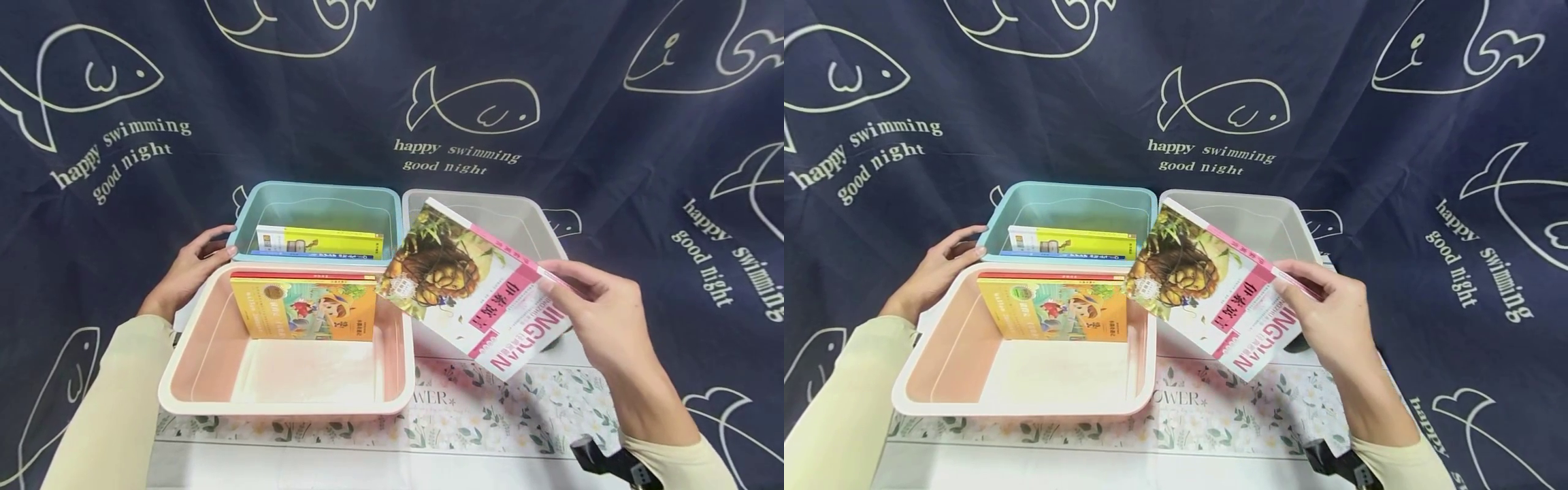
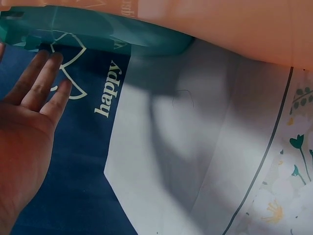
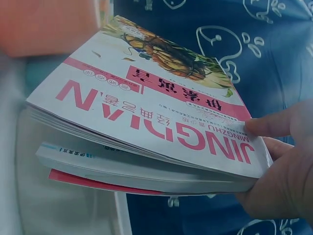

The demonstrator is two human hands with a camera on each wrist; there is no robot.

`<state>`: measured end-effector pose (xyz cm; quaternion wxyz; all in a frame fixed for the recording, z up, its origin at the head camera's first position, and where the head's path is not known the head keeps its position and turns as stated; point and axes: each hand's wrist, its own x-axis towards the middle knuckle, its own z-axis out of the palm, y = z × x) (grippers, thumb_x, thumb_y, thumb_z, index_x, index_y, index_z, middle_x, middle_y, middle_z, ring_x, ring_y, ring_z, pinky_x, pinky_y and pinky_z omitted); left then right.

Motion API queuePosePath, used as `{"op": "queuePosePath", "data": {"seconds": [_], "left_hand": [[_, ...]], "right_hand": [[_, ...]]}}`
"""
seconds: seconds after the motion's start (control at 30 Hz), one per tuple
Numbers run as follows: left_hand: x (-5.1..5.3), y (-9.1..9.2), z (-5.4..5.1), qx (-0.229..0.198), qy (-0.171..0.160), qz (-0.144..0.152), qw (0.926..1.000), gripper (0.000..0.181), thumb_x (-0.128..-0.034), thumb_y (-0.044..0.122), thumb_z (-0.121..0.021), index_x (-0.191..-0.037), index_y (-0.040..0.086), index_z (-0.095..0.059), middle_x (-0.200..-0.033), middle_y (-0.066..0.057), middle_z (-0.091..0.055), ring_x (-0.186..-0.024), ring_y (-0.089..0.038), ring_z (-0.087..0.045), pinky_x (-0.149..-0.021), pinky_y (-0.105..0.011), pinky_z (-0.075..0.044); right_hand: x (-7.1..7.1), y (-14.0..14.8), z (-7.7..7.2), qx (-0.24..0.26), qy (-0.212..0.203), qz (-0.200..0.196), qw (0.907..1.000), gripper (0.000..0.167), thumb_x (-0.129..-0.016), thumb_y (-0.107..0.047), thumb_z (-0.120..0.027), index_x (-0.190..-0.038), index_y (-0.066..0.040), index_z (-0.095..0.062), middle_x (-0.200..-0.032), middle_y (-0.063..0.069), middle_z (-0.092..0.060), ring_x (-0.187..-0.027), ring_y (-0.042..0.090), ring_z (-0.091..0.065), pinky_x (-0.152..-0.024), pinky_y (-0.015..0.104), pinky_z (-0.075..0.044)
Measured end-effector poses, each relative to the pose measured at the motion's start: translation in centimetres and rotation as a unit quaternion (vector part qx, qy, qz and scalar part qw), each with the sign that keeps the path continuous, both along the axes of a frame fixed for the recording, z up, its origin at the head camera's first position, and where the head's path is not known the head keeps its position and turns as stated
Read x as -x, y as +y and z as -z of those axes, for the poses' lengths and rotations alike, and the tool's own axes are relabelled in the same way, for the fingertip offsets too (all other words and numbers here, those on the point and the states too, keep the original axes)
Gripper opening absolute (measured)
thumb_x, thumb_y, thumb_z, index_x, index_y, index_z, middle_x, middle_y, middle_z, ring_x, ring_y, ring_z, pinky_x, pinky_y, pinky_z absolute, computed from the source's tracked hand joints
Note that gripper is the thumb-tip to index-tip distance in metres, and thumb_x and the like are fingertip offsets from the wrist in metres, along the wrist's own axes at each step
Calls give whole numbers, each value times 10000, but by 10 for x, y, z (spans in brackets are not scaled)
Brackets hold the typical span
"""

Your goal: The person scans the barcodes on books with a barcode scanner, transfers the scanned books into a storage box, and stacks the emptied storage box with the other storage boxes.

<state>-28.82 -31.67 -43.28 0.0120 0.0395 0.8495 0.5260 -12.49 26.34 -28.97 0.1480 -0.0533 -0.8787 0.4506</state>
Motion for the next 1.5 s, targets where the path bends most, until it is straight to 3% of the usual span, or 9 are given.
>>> {"op": "queuePosePath", "data": {"seconds": [0.07,0.33,0.47,0.63,0.73,0.9,1.17,1.5], "left_hand": [[-1,0,0,22,0,-7,10000,606,-1034,401,-621,-1587,303,-394,-1505,-216,-477,-1055,101,-538,-805,-103,-502],[0,-2,0,4,37,-6,10000,604,-1039,392,-614,-1591,290,-390,-1502,-225,-482,-1046,111,-547,-809,-102,-505],[1,-2,1,40,-23,-37,10000,612,-1037,406,-615,-1594,301,-383,-1517,-231,-471,-1055,106,-539,-807,-99,-500],[4,-2,1,94,-62,-38,9999,617,-1029,425,-623,-1588,317,-387,-1515,-215,-485,-1071,95,-538,-811,-104,-498],[5,-2,1,72,-36,-41,10000,609,-1029,417,-626,-1584,321,-395,-1501,-207,-491,-1061,101,-544,-810,-104,-498],[5,-3,2,8,-26,-43,10000,601,-1032,408,-624,-1583,328,-398,-1497,-203,-483,-1051,107,-545,-805,-102,-501],[4,-2,2,43,11,-25,10000,609,-1031,401,-627,-1586,307,-397,-1487,-192,-495,-1059,108,-543,-811,-105,-500],[1,0,0,33,-60,-21,10000,612,-1034,422,-614,-1592,323,-382,-1530,-244,-465,-1079,89,-533,-812,-102,-499]], "right_hand": [[-3,8,6,2,82,85,9999,290,-951,-149,-753,-1223,-48,-743,-874,-192,-749,-750,-19,-686,-674,124,-552],[-11,33,22,212,23,474,9986,266,-948,-98,-743,-1207,-38,-735,-847,-224,-732,-734,-13,-674,-650,116,-541],[-15,42,33,682,-13,595,9959,237,-937,-56,-743,-1173,-54,-754,-846,-193,-736,-734,-11,-669,-639,121,-543],[-23,51,53,1474,59,764,9861,219,-906,33,-739,-1085,-81,-791,-842,-151,-749,-729,-6,-656,-624,115,-528],[-28,55,65,1280,-63,928,9874,219,-918,25,-729,-1123,-36,-775,-839,-182,-739,-742,-26,-656,-636,105,-521],[-35,57,81,272,-518,1270,9902,323,-969,-79,-706,-1267,45,-691,-840,-282,-665,-789,-67,-645,-663,94,-518],[-47,56,103,379,-917,1851,9777,327,-972,-48,-674,-1291,25,-687,-832,-292,-638,-798,-79,-632,-658,90,-511],[-62,62,122,121,-1031,1942,9755,307,-952,-32,-673,-1250,35,-705,-800,-309,-619,-761,-123,-593,-644,71,-487]]}}
